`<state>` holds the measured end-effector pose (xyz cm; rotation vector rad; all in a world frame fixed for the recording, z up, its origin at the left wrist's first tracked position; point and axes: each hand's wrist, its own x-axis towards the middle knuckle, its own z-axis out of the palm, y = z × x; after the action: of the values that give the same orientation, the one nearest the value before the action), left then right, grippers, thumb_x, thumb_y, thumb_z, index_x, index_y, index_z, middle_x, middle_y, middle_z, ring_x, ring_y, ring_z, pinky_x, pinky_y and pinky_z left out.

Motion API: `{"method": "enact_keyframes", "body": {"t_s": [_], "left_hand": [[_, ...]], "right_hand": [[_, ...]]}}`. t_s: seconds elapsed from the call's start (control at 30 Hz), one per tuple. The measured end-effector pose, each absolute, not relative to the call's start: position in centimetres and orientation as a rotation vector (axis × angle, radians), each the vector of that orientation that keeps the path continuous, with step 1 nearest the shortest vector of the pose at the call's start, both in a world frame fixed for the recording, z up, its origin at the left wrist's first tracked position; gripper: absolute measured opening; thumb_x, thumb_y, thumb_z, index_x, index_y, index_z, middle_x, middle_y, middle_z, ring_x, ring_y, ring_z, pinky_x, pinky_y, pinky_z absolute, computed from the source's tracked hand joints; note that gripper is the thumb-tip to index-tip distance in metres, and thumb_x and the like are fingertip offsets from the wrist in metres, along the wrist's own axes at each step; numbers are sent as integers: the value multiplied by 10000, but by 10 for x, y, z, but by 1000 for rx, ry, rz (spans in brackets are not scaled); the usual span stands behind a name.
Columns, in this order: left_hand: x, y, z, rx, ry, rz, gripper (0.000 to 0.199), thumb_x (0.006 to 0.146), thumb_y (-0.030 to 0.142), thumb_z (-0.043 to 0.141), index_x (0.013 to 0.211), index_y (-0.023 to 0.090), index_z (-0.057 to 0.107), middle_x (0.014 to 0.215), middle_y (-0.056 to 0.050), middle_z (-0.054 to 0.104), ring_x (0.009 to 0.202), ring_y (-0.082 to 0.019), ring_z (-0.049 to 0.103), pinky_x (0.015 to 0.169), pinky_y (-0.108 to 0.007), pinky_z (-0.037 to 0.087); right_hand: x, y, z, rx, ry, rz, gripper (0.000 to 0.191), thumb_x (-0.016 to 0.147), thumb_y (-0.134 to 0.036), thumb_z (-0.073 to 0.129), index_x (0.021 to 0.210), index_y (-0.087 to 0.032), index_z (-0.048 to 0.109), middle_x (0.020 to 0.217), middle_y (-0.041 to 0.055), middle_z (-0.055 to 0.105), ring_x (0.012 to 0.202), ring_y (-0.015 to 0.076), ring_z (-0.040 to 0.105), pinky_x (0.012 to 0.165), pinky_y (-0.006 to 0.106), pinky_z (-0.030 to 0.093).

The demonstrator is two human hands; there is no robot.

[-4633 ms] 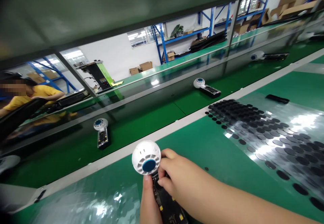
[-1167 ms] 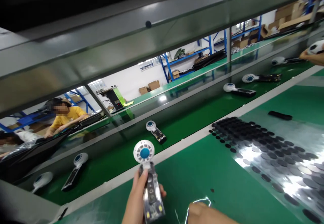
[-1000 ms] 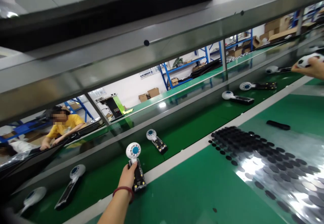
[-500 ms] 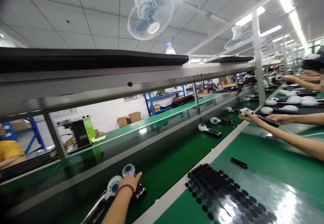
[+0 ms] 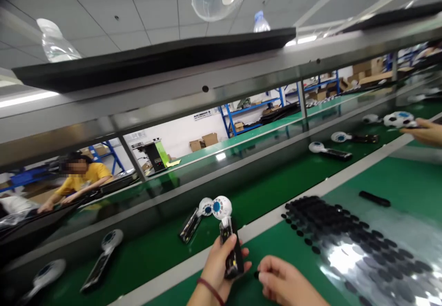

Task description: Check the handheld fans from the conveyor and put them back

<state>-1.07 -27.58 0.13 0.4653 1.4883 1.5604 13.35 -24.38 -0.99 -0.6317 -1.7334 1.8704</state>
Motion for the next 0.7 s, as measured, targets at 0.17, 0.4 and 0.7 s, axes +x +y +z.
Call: {"method": "enact_keyframes", "body": {"t_s": [0.17, 0.4, 0.7], "left_hand": [[22, -353, -20, 416, 1540, 1538, 663, 590, 359, 700, 1114, 152, 351, 584, 37, 553, 488, -151, 557, 481, -281, 470], [51, -370, -13, 633, 2039, 1391, 783, 557, 177, 574, 1291, 75, 322, 1180, -159, 565, 1054, -242, 551, 870, -301, 421], [54, -372, -12, 655, 2225, 1308, 738, 605, 268, 525, 1280, 46, 324, 1174, -200, 568, 1046, -271, 564, 820, -314, 457]], "right_hand": [[143, -252, 18, -672, -1753, 1974, 207, 717, -370, 598, 712, -183, 510, 691, -36, 501, 652, 113, 494, 650, 243, 402], [123, -270, 43, -682, -1824, 2056, 65, 728, -227, 572, 702, -183, 532, 670, -22, 582, 678, 136, 550, 676, 269, 433], [113, -267, 39, -754, -1588, 2175, 257, 698, -397, 620, 718, -184, 477, 755, 12, 584, 792, 155, 607, 787, 312, 484]]}}
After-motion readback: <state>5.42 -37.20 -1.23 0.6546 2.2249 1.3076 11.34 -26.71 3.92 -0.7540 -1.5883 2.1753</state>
